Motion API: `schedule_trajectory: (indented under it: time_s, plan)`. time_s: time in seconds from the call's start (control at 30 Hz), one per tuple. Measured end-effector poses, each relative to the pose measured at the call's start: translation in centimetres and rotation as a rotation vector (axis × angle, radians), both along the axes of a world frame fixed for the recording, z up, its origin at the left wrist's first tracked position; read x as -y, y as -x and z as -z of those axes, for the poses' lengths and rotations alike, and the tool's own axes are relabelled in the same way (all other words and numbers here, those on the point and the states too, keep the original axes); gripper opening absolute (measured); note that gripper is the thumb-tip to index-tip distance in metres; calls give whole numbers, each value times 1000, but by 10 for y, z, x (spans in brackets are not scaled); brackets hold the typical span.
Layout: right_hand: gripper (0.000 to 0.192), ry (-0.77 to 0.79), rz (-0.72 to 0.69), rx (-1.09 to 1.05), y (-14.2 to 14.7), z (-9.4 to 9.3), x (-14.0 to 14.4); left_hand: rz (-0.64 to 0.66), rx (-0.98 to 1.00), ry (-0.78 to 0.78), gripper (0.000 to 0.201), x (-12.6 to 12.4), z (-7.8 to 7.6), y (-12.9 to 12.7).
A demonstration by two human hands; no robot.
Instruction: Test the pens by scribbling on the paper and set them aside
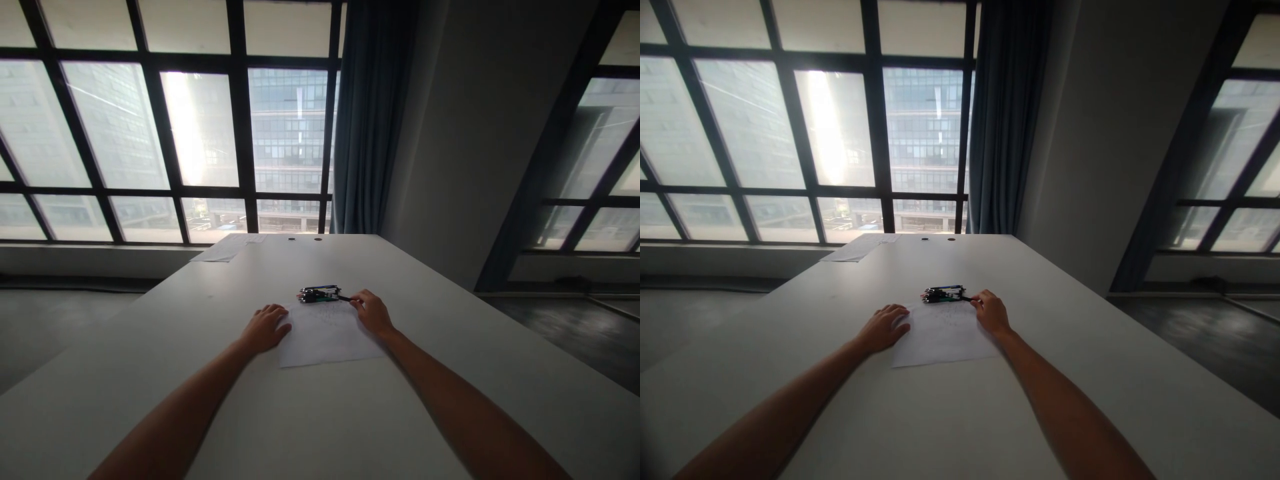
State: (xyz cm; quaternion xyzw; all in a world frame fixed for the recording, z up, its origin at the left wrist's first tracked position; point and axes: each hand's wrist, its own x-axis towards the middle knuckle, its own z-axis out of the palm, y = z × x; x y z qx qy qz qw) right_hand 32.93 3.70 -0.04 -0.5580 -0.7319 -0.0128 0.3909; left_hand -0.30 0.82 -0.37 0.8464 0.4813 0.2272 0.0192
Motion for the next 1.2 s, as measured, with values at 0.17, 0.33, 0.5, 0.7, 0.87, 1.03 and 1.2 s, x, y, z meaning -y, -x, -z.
schedule_trajectory:
  time_s: [0.17,0.33,0.5,0.7,0.87,1.03,1.2]
  plan:
    - [12,-18,-31,-25,3,5,-6,-9,27,-65,33,-2,2,0]
    - [16,-44,-85,-47,14,8,-9,9,69,-105,36,0,-3,-1]
    - [19,-82,-181,-124,32,5,-5,20,208,-57,40,-1,-14,-23]
    - [25,-136,-306,-211,64,-6,8,54,823,262,39,-28,-24,-80]
    - [34,-45,-386,-99,63,-14,8,-44,1149,304,32,-45,-27,-98]
    - [34,-9,-267,11,27,-17,-5,-48,920,155,32,-43,-28,-74]
    - [34,-85,-172,51,17,-10,-6,-93,253,-88,29,-30,-28,-58]
